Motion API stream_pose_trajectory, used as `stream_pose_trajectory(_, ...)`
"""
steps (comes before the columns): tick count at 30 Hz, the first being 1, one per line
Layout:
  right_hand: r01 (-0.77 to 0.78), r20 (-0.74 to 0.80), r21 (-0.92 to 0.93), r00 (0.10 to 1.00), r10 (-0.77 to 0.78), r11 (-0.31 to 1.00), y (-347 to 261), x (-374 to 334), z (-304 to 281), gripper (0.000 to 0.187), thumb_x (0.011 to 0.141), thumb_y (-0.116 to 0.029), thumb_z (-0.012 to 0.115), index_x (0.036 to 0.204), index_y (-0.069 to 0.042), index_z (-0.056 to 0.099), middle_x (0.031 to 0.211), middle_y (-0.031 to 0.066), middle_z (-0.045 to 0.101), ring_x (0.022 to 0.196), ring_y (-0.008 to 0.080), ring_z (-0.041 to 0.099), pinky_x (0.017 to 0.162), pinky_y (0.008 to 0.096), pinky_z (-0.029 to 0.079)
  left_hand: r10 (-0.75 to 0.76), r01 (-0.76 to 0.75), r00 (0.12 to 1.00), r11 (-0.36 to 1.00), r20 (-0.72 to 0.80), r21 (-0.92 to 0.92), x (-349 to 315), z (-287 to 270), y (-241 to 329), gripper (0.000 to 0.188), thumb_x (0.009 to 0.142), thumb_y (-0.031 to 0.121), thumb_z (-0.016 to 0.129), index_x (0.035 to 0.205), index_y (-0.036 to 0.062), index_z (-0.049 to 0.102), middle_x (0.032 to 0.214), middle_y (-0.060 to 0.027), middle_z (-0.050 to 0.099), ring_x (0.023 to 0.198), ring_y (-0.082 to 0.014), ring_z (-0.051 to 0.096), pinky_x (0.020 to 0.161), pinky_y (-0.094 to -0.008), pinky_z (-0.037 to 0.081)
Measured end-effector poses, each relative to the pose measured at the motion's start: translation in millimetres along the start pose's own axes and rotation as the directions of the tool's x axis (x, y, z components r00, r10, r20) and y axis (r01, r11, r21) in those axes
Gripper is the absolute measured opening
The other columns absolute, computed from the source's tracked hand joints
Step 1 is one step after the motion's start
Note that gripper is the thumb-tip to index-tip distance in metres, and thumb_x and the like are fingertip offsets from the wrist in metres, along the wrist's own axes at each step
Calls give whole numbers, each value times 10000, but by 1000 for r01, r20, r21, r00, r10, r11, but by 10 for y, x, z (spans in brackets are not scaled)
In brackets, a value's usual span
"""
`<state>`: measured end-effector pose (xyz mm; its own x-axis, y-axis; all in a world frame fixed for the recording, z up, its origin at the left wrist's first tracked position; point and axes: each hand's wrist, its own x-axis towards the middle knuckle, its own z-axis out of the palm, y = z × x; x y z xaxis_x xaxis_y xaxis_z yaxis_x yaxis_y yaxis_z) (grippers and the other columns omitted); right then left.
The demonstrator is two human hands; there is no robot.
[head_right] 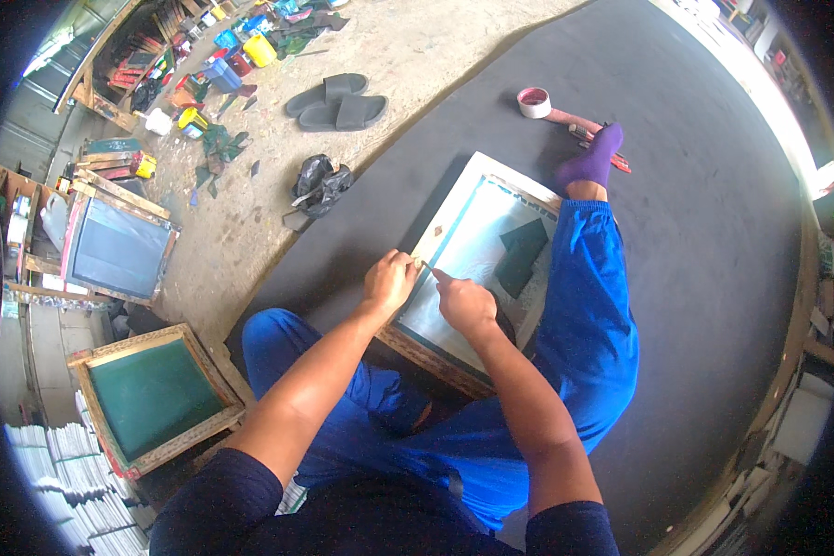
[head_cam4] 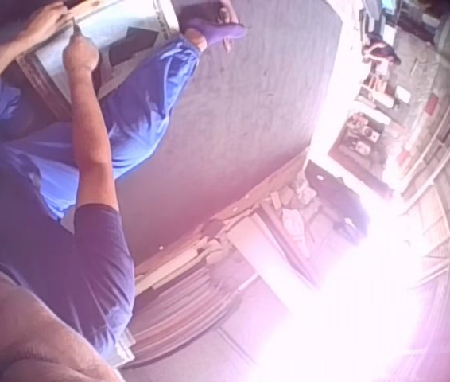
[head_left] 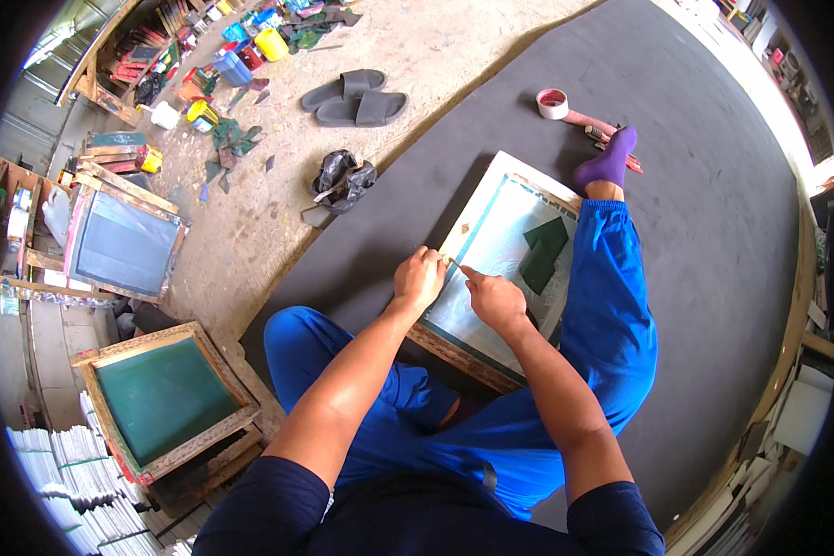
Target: The person sits on the floor and paints the wooden frame of a screen with a small brush. They hold the frame steady with one hand and apply paint along the edges with the other.
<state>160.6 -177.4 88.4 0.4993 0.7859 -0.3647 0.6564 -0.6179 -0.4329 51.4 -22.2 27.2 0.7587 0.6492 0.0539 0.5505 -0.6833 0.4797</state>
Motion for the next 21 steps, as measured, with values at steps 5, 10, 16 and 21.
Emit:
stream_pose_trajectory(5,-56,40,45,998,54,997,-70,111,82,417,1068,-269,492,1480,-270,558,1056,221,758,975,412,748,840,523,611,-26,25,997,1000,-77,-14,9,-63,-13,143,926,208,716,889,71,702,936,-112,692,917,-342,698,801,-474,577)
stream_pose_trajectory(10,-85,118,51,990,79,995,-142,61,-61,421,1079,-266,471,1493,-250,548,1091,228,753,1045,417,732,910,549,585,-17,8,988,998,-156,-57,-88,-59,-149,265,890,294,787,1009,65,730,1015,-142,688,985,-378,683,853,-482,557)
stream_pose_trajectory(16,87,-88,483,995,-51,871,481,306,602,454,1068,-339,529,1514,-256,550,1094,237,752,999,419,741,891,524,583,-9,4,987,999,-159,-34,-350,-51,-197,502,803,360,851,1135,8,719,1062,-152,685,1046,-371,660,925,-471,537)
stream_pose_trajectory(21,-26,-17,149,999,29,988,112,98,230,432,1036,-278,605,1467,-252,621,1007,255,751,947,403,756,854,478,591,-44,36,997,993,-64,-114,-517,-89,-235,492,780,320,874,1102,-26,740,998,-161,696,995,-365,673,901,-459,541)
